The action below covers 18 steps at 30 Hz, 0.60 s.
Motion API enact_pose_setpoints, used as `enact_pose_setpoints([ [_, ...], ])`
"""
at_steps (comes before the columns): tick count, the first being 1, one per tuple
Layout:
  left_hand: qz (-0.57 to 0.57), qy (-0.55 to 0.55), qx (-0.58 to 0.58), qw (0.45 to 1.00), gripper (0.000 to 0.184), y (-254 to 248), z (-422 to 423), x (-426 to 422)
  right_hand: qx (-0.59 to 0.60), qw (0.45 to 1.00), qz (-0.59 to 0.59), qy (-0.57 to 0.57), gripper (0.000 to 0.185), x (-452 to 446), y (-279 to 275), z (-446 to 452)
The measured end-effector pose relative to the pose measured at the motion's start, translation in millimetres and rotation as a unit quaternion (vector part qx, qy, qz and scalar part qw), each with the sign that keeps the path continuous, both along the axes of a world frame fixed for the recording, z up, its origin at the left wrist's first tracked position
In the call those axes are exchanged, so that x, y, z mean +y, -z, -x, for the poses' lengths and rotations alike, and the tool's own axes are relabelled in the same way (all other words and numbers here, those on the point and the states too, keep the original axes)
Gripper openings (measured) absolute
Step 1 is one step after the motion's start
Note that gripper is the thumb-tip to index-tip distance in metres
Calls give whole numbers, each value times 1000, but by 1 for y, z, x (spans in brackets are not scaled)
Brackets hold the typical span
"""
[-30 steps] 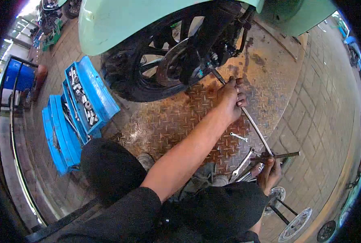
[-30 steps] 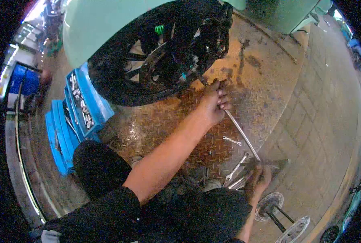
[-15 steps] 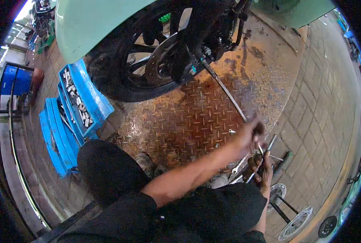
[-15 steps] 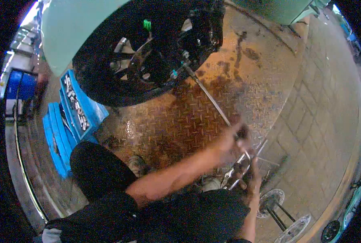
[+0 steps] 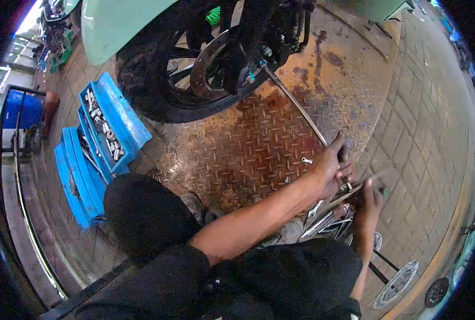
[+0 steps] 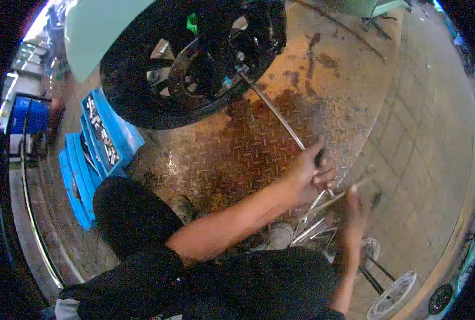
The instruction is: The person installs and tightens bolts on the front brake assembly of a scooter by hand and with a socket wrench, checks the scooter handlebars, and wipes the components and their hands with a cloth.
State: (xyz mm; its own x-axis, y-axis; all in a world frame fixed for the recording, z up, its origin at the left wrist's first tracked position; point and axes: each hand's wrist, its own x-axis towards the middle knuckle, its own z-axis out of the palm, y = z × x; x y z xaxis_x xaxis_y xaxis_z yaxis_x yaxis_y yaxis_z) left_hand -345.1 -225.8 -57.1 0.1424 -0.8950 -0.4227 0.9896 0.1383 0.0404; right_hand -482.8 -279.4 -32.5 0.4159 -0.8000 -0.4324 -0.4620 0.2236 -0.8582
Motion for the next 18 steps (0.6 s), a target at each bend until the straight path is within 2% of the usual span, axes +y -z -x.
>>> enact_pose_setpoints([
  [1, 2, 1, 9, 1000, 46, -4, 1, 1, -34, 970, -229, 75, 31, -10, -1, 2],
  [2, 6, 1, 6, 1000, 46, -6, 1, -1, -121, 938, -320, 61, 32, -30, 53, 25],
  [3, -12, 1, 21, 1000, 46, -8, 1, -3, -41, 980, -181, -67, 30, -39, 86, 39],
  [4, -31, -3, 38, 999, 46, -8, 0, -4, 52, 984, -23, -169, 32, -48, 118, 53],
  [6, -33, -14, 21, 999, 44, 0, -1, -4, 38, 992, -12, -123, 35, -24, 94, 35],
  [7, -35, -18, 9, 999, 43, 3, 2, -5, 76, 967, 174, -169, 39, -4, 58, 21],
  [8, -36, -19, 9, 999, 43, -1, 3, -7, 111, 905, 353, -210, 44, 9, 34, 13],
  [9, -56, -17, 5, 998, 42, -6, 3, -8, 109, 905, 351, -213, 44, 18, 28, 17],
  [11, -82, -17, 0, 996, 41, -5, 0, -11, 56, 977, 67, -194, 31, 40, 20, 38],
  [12, -123, -19, -5, 992, 41, 0, -3, -15, 54, 977, 67, -194, 31, 43, 13, 46],
  [13, -164, -18, -9, 986, 41, 8, -3, -19, -14, 989, -27, -148, 32, 44, 4, 55],
  [14, -125, -26, -25, 992, 40, 18, -3, -19, -82, 985, -117, -98, 33, 44, -7, 60],
  [15, -123, -25, -25, 992, 40, 16, -3, -20, -82, 985, -115, -97, 33, 38, -22, 54],
  [16, -125, -28, -45, 991, 39, 13, -3, -19, -30, 980, 54, -186, 34, 31, -39, 40],
  [17, -126, -32, -66, 989, 39, 11, -3, -19, 24, 937, 222, -268, 36, 25, -47, 29],
  [18, -104, -42, -46, 993, 37, 17, -1, -24, 25, 937, 225, -266, 36, 15, -41, 23],
])
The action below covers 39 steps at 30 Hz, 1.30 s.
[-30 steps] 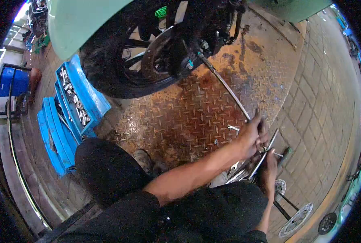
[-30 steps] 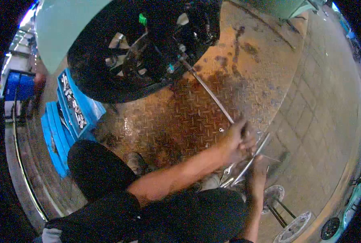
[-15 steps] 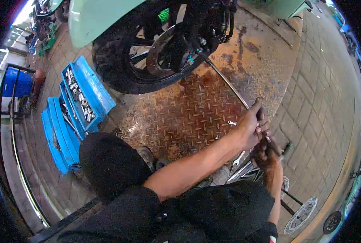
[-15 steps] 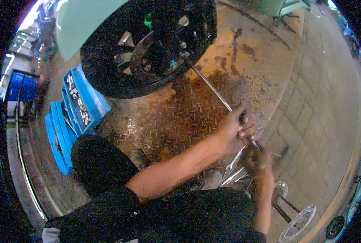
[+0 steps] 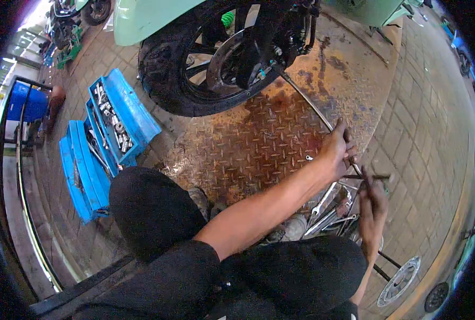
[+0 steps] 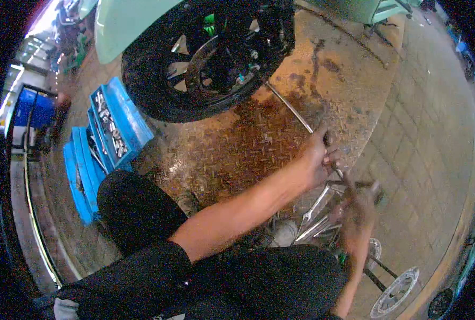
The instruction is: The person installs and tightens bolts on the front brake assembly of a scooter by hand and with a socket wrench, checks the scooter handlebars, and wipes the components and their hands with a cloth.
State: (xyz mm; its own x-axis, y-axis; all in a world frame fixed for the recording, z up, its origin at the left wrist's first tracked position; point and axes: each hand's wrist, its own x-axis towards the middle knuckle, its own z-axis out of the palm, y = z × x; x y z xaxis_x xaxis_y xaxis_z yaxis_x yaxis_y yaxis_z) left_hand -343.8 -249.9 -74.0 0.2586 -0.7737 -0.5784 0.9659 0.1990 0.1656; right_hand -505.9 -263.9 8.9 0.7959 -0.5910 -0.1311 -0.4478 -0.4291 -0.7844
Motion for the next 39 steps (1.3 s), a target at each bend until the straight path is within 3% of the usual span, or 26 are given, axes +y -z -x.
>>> enact_pose_setpoints([
  [3, 44, 13, -4, 999, 37, -5, -3, 11, -14, 994, -22, 102, 40, -37, 38, -5],
  [4, -10, 15, 41, 999, 37, -10, -4, 12, -41, 995, 23, 86, 39, -43, 50, -8],
  [6, 7, 12, 41, 999, 37, -12, -6, 17, -69, 993, 67, 64, 42, -40, 79, -13],
  [7, 25, 13, 47, 998, 37, -11, -6, 16, -49, 978, 188, 77, 48, -22, 84, -15],
  [10, -5, 22, 51, 998, 38, -7, -7, 15, 32, 951, 297, 83, 51, 3, 56, -18],
  [12, 47, 14, 34, 998, 40, -3, -5, 13, 74, 875, 478, 9, 40, 3, 45, -22],
  [13, 49, 17, 36, 998, 40, 0, -2, 10, 76, 874, 480, 11, 40, 2, 46, -19],
  [16, 40, 17, 50, 998, 42, -11, -10, 10, -51, 983, 144, 105, 28, 1, 53, -21],
  [17, 43, 17, 52, 998, 42, -15, -12, 13, -49, 982, 147, 105, 28, -2, 49, -19],
  [19, 42, 19, 44, 998, 40, -20, -11, 18, 110, 990, -25, 88, 29, -4, 23, -14],
  [20, 104, 16, 14, 994, 38, -4, -9, 17, 156, 985, 50, 55, 29, -2, 11, -22],
  [21, 107, 20, 16, 994, 38, -5, -8, 16, 157, 984, 52, 60, 29, -1, 15, -21],
  [24, 32, 40, 11, 999, 38, -11, -31, 33, -12, 995, -19, 95, 37, -7, 60, -24],
  [25, 45, 30, -38, 998, 41, -1, -45, 42, 3, 996, -86, 38, 36, -21, 76, -24],
  [27, 34, -19, -115, 993, 49, 19, -77, 55, 30, 991, -117, 57, 35, -4, 50, -46],
  [29, 6, -56, -147, 987, 54, 28, -103, 65, 82, 988, -124, 53, 32, -11, 42, -45],
  [31, 27, -55, -189, 980, 54, 27, -122, 74, 149, 985, 78, -39, 26, -19, 34, -34],
  [32, 53, -43, -189, 980, 56, 24, -126, 75, 147, 986, 76, -37, 26, -19, 35, -26],
  [34, 87, -24, -219, 972, 56, 22, -127, 66, 35, 984, 173, -35, 22, -22, 38, -12],
  [35, 120, -5, -245, 962, 56, 22, -127, 61, 34, 984, 170, -34, 22, -24, 39, -10],
  [37, 135, -8, -253, 958, 54, 6, -126, 52, 32, 957, 280, -66, 21, -24, 36, -12],
  [39, 120, -99, -278, 948, 49, 2, -128, 52, 4, 961, 259, -97, 23, -26, 25, -24],
])
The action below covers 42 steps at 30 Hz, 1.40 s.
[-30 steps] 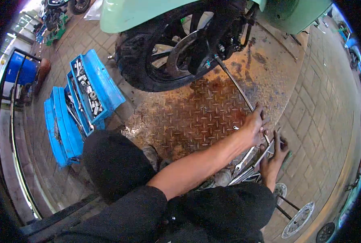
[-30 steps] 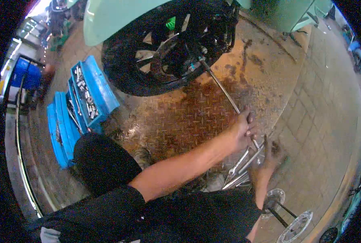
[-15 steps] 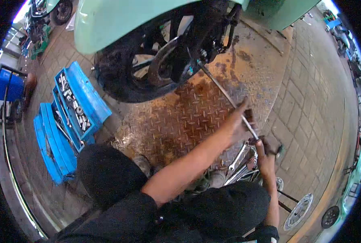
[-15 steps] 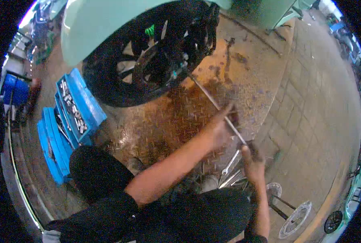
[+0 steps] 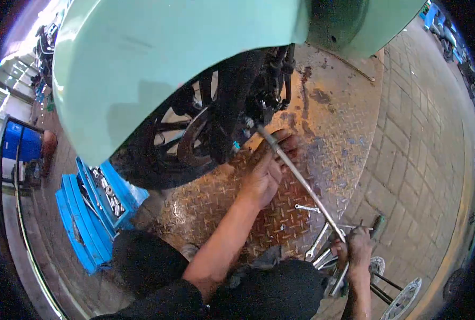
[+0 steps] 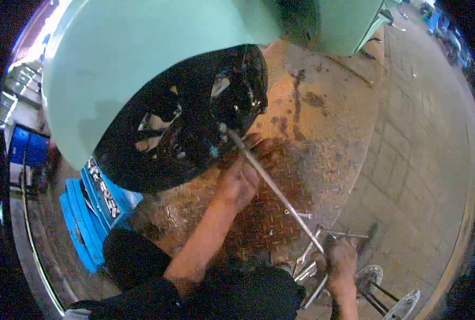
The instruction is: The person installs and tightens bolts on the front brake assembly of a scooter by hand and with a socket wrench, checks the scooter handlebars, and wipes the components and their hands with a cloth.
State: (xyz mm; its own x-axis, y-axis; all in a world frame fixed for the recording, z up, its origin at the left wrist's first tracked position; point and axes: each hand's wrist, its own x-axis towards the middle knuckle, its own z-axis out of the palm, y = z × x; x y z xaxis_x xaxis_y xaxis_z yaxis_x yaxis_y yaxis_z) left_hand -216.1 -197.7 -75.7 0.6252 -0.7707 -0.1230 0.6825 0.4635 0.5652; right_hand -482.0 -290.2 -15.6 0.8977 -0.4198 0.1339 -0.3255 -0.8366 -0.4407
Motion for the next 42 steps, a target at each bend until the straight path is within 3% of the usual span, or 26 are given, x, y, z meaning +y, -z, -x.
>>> enact_pose_setpoints([
  [3, -15, -38, 9, 999, 42, 5, -10, 8, 143, 989, -45, 2, 33, -6, -7, -2],
  [6, -45, -64, 30, 996, 38, 7, -14, 10, 96, 994, -57, -17, 32, -15, 3, 3],
  [11, 32, -79, 57, 995, 36, 9, -19, 15, 111, 993, -28, -16, 33, -15, 8, -9],
  [15, 23, -77, 63, 995, 37, 9, -21, 17, 83, 996, -2, -20, 35, -13, 18, -14],
  [17, 1, -71, 20, 997, 38, 10, -22, 22, 72, 994, 72, -36, 39, -11, 22, -12],
  [24, -15, -64, -30, 997, 40, 6, -23, 26, 57, 998, -1, -28, 45, -4, 24, 3],
  [31, -60, -50, -122, 989, 38, -5, -28, 27, 68, 996, 61, 8, 54, 10, 32, 2],
  [32, -99, -59, -152, 982, 40, -12, -28, 27, 68, 996, 62, 9, 54, 13, 31, -2],
  [34, -138, -67, -184, 971, 41, -16, -28, 28, 15, 992, 120, 25, 33, 18, 29, -16],
  [36, -141, -55, -214, 965, 44, -14, -28, 28, 17, 990, 135, 33, 38, 15, 33, -12],
  [37, -145, -54, -216, 964, 44, -17, -27, 28, 2, 979, -121, 164, 45, 17, 26, -9],
  [38, -142, -27, -179, 973, 45, -22, -24, 27, -12, 886, -367, 283, 54, 20, 17, -5],
  [39, -137, 0, -141, 980, 46, -26, -21, 24, -68, 696, -607, 378, 61, 13, 5, -14],
  [40, -135, 4, -143, 980, 46, -25, -10, 22, -119, 432, -783, 431, 68, 6, -9, -28],
  [42, -44, 145, 25, 988, 36, -20, 18, 12, -71, 307, -872, 374, 67, 10, -32, -40],
])
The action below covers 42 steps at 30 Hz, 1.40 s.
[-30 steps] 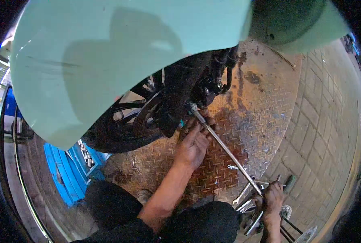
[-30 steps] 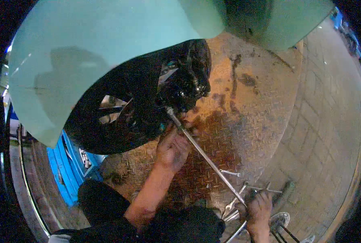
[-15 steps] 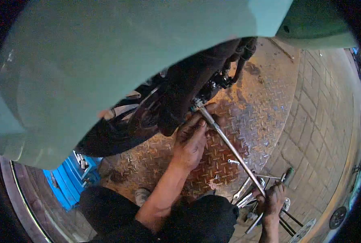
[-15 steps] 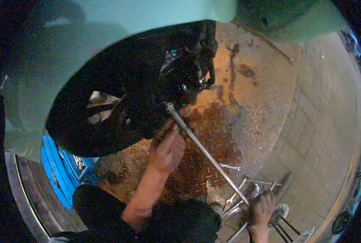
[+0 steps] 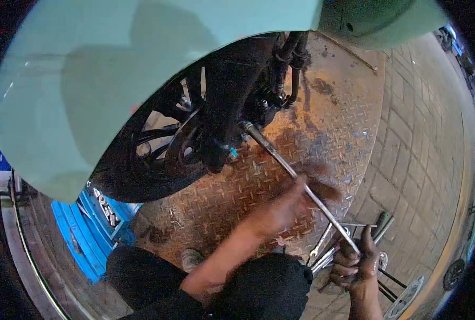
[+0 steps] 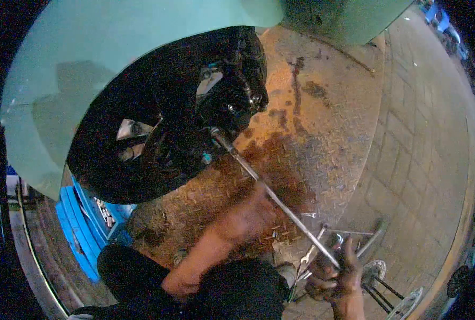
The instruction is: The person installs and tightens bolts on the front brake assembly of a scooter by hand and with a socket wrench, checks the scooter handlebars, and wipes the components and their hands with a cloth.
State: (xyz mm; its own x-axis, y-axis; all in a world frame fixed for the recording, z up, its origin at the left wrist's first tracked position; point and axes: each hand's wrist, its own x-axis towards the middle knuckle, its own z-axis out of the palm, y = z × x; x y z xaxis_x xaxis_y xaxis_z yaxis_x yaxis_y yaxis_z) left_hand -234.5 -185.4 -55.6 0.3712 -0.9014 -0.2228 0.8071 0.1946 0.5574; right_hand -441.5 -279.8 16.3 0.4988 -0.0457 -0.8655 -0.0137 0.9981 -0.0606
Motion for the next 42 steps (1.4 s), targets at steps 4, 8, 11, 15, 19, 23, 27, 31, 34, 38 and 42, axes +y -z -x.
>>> enact_pose_setpoints([
  [4, 213, 63, 257, 940, 28, -11, 20, -18, 211, 891, 401, -3, 63, 7, 35, 19],
  [8, 162, -1, 270, 949, 32, -20, 17, -20, 239, 374, 884, -146, 56, 12, 27, 52],
  [11, 130, -7, 259, 957, 32, -23, 20, -22, 252, 218, 907, -259, 43, 15, 24, 60],
  [15, 104, -14, 275, 956, 34, -32, 22, -23, 205, 589, 753, -210, 35, 17, 38, 77],
  [19, 135, 129, 301, 935, 44, -21, 52, -29, 221, 716, 631, -202, 38, 11, 21, 66],
  [23, 146, 121, 332, 924, 50, -26, 50, -30, 261, 590, 701, -305, 45, 7, -6, 45],
  [27, 101, 86, 349, 928, 52, -44, 53, -32, 142, 395, 844, -335, 52, 10, -12, 51],
  [31, 68, 57, 316, 945, 51, -44, 55, -33, 220, 794, 521, -224, 55, 17, 8, 58],
  [34, 70, 54, 323, 942, 51, -40, 54, -33, 192, 904, 324, -200, 63, 8, 4, 58],
  [38, 84, 55, 315, 944, 51, -40, 53, -31, 199, 348, 895, -195, 32, 16, -8, 47],
  [42, 71, 53, 338, 937, 49, -42, 54, -31, 152, 437, 821, -335, 44, 14, -12, 44],
])
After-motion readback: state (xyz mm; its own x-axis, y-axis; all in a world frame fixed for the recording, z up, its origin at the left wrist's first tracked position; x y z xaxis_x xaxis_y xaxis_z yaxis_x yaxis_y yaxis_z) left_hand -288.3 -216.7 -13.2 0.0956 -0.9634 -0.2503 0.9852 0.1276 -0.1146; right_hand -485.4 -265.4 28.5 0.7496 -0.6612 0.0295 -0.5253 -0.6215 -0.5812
